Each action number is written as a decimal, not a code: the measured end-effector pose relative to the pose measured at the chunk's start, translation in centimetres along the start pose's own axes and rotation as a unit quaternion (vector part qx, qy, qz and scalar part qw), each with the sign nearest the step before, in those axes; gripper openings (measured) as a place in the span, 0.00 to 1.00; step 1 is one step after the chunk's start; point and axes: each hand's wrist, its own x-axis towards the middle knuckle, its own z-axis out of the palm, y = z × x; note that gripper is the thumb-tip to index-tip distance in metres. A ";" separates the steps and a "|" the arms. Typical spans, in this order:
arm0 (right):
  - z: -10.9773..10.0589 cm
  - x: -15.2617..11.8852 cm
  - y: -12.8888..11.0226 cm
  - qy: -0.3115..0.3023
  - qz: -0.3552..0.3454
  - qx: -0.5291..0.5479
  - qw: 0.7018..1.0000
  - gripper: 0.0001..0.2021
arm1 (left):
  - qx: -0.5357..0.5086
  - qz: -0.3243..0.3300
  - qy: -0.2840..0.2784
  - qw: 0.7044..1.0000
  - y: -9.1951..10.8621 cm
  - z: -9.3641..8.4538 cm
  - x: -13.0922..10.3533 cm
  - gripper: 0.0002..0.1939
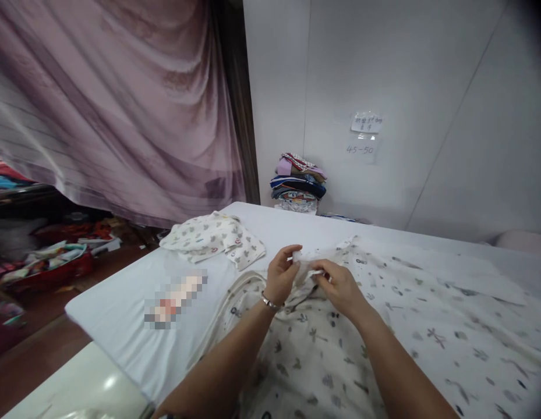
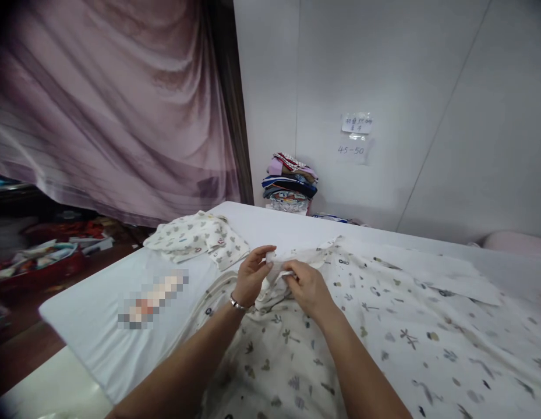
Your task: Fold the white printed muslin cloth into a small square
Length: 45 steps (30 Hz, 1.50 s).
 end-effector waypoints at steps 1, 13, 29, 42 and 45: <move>-0.2 0.0 0.0 -0.001 0.003 -0.002 1.000 0.10 | 0.013 0.006 0.020 1.000 0.1 0.1 -0.2 0.15; -0.8 0.3 -0.5 -0.087 -0.008 0.038 0.995 0.08 | -0.114 -0.176 0.074 0.975 0.8 1.2 -0.2 0.31; -0.2 0.7 0.3 0.018 0.004 0.120 0.993 0.07 | -0.118 -0.194 0.006 0.974 0.0 1.8 -0.6 0.17; 0.8 0.4 1.4 0.069 0.090 0.086 0.990 0.09 | -0.056 -0.171 -0.075 0.981 -1.0 1.5 -1.4 0.14; 0.8 0.4 1.3 0.086 0.085 0.092 0.988 0.10 | -0.040 -0.149 -0.079 0.985 -0.9 1.5 -1.6 0.14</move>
